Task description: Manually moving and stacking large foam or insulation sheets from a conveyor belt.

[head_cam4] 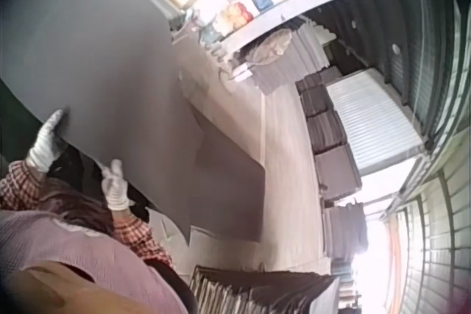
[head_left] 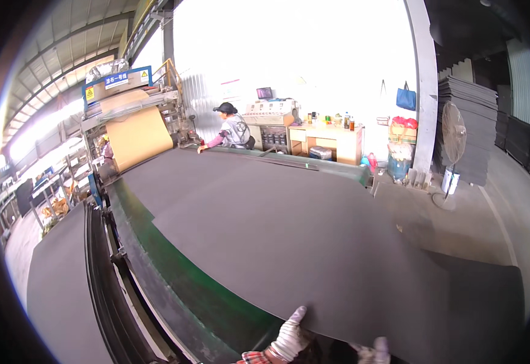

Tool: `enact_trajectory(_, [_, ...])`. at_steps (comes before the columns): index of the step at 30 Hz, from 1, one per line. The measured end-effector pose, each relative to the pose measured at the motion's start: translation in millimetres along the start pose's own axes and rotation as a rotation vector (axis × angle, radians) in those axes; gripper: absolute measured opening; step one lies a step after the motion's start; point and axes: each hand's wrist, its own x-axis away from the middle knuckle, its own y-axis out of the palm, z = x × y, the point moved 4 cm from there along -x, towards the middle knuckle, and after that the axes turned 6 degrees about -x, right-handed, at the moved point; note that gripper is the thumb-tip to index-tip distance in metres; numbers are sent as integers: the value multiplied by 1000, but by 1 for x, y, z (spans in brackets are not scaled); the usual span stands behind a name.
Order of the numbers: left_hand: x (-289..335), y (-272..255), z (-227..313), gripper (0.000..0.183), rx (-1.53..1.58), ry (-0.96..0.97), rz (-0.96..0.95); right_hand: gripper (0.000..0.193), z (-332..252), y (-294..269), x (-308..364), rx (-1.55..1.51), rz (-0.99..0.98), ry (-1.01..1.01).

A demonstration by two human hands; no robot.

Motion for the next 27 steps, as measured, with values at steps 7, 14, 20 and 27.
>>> enact_trajectory(7, [-31, -38, 51, 30, -195, 134, 148, 39, 20, -84, 11, 293, 85, 694])
enact_trajectory(14, [-31, -55, 76, 33, -215, 127, 284, 44, 38, -103, 10, 317, 154, 497])
enact_trajectory(20, [-53, -42, 110, 31, -302, 296, 335, 44, 56, -122, -10, -3, 670, 614])
enact_trajectory(27, [-68, -115, 223, 25, -232, 650, 426, 49, 22, -52, -48, 292, -16, -84])
